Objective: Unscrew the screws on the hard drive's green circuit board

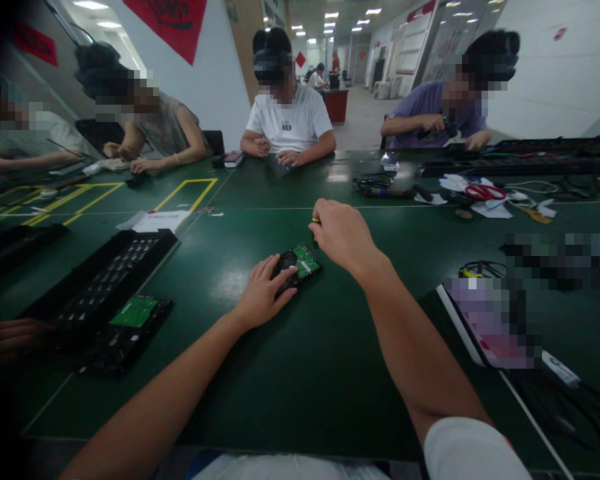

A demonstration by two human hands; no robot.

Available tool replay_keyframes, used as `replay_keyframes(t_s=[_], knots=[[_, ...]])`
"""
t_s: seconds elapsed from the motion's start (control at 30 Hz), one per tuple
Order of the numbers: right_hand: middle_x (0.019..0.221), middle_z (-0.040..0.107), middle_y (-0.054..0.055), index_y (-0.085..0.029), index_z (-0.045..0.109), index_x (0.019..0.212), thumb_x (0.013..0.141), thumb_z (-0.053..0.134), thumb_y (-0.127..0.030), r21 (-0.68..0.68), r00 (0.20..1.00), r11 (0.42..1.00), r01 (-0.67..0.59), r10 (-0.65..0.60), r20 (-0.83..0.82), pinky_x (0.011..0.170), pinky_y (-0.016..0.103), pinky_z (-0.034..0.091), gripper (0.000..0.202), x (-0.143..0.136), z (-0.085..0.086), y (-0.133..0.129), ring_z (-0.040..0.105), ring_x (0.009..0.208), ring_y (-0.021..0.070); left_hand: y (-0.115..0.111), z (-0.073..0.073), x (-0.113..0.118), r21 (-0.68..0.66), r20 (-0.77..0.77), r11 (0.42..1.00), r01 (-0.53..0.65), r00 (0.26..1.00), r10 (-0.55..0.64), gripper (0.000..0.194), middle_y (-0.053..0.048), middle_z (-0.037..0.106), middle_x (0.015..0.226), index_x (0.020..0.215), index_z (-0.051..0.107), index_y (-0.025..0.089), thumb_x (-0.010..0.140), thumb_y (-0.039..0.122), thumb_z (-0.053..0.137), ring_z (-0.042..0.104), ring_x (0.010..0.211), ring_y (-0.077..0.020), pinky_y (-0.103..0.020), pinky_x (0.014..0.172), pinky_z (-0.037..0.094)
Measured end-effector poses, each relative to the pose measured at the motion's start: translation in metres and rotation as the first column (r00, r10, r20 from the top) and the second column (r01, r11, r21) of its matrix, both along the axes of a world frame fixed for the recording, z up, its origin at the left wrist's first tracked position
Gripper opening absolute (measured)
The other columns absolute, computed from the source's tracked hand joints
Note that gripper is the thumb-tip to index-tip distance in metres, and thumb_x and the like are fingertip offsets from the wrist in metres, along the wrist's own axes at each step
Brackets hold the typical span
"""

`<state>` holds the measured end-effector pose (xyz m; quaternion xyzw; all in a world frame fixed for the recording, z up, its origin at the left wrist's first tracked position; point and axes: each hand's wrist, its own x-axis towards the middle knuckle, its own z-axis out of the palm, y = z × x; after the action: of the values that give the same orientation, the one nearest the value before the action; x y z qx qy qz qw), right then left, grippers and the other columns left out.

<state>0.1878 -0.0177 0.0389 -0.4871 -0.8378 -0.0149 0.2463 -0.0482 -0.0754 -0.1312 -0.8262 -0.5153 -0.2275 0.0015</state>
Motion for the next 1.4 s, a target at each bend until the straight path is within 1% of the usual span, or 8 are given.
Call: replay_keyframes(t_s=[0.23,0.37,0.57,0.7,0.87,1.0,1.23,1.4], knots=[[0.105,0.075,0.01,-0.02,0.069,0.104,0.102,0.062,-0.025,0.003,0.999,1.0,-0.024,0.024,0.022,0.084,0.036,0.047,0.009,-0.0021,0.0009,0.0,0.068,0.094,0.025,0.0001,0.0001,0.0,0.001,-0.01,1.0,0.001,1.0,-0.001,0.052,-0.013,0.034,0.173,0.153,0.06,0.032,0.104,0.048,0.062,0.032,0.158,-0.041,-0.065,0.127,0.031],[0.112,0.073,0.012,-0.019,0.07,0.11,0.101,0.058,-0.018,0.003,0.998,0.999,-0.04,0.039,0.04,0.087,0.037,0.047,0.015,-0.0005,0.0005,0.0008,0.067,0.101,0.0264,-0.0002,0.0009,0.0005,0.003,-0.011,1.0,0.0,1.0,0.0,0.052,-0.014,0.033,0.173,0.153,0.06,0.032,0.104,0.048,0.062,0.034,0.157,-0.041,-0.065,0.127,0.031],[0.102,0.073,0.01,-0.02,0.066,0.096,0.097,0.067,-0.02,-0.003,1.0,1.0,-0.01,0.01,0.0,0.084,0.037,0.047,0.001,-0.0001,0.0013,0.0007,0.067,0.095,0.0257,-0.0006,0.0018,0.0007,0.002,0.002,1.0,0.001,1.0,-0.001,0.052,-0.012,0.034,0.172,0.152,0.061,0.032,0.103,0.047,0.064,0.034,0.157,-0.0407,-0.065,0.127,0.031],[0.094,0.074,0.006,-0.021,0.064,0.094,0.096,0.07,-0.019,-0.018,0.999,1.0,-0.014,0.013,-0.042,0.079,0.035,0.046,0.006,-0.0015,0.0017,0.0004,0.067,0.087,0.0231,-0.0002,0.0017,0.0002,0.003,0.0,1.0,0.0,1.0,0.0,0.052,-0.012,0.035,0.172,0.152,0.061,0.032,0.103,0.048,0.063,0.034,0.157,-0.0408,-0.065,0.127,0.032],[0.101,0.074,0.009,-0.02,0.067,0.099,0.1,0.066,-0.026,-0.008,0.999,0.999,-0.039,0.039,0.009,0.081,0.035,0.046,0.006,-0.0029,0.0035,-0.0013,0.067,0.089,0.0233,0.0001,0.001,-0.0002,0.005,-0.02,1.0,-0.001,1.0,0.001,0.051,-0.013,0.033,0.172,0.153,0.06,0.032,0.104,0.048,0.061,0.033,0.158,-0.0411,-0.065,0.127,0.031],[0.109,0.075,0.011,-0.02,0.068,0.106,0.101,0.061,-0.021,-0.004,0.999,0.999,-0.047,0.047,0.027,0.086,0.037,0.047,0.009,-0.0019,0.0018,-0.0003,0.068,0.099,0.0257,0.0002,0.0007,-0.0001,0.004,-0.015,1.0,-0.001,1.0,0.001,0.052,-0.013,0.033,0.173,0.153,0.06,0.032,0.104,0.048,0.061,0.034,0.157,-0.0408,-0.065,0.127,0.031],[0.1,0.076,0.008,-0.021,0.064,0.098,0.097,0.068,-0.019,-0.029,0.998,0.998,-0.051,0.05,-0.044,0.082,0.034,0.047,0.005,-0.0015,0.0006,0.001,0.069,0.091,0.0235,0.0004,0.0008,-0.0001,-0.001,-0.009,1.0,0.002,1.0,-0.002,0.051,-0.013,0.033,0.173,0.153,0.06,0.032,0.104,0.048,0.061,0.034,0.157,-0.0408,-0.065,0.127,0.031],[0.104,0.076,0.01,-0.02,0.068,0.103,0.102,0.063,-0.025,-0.006,0.998,0.998,-0.061,0.061,0.025,0.084,0.036,0.047,0.007,-0.0022,0.002,0.0009,0.069,0.095,0.0252,0.0,0.0012,0.0004,0.003,-0.026,1.0,-0.006,1.0,0.006,0.052,-0.014,0.033,0.173,0.153,0.059,0.032,0.104,0.048,0.063,0.034,0.157,-0.0413,-0.065,0.126,0.032]])
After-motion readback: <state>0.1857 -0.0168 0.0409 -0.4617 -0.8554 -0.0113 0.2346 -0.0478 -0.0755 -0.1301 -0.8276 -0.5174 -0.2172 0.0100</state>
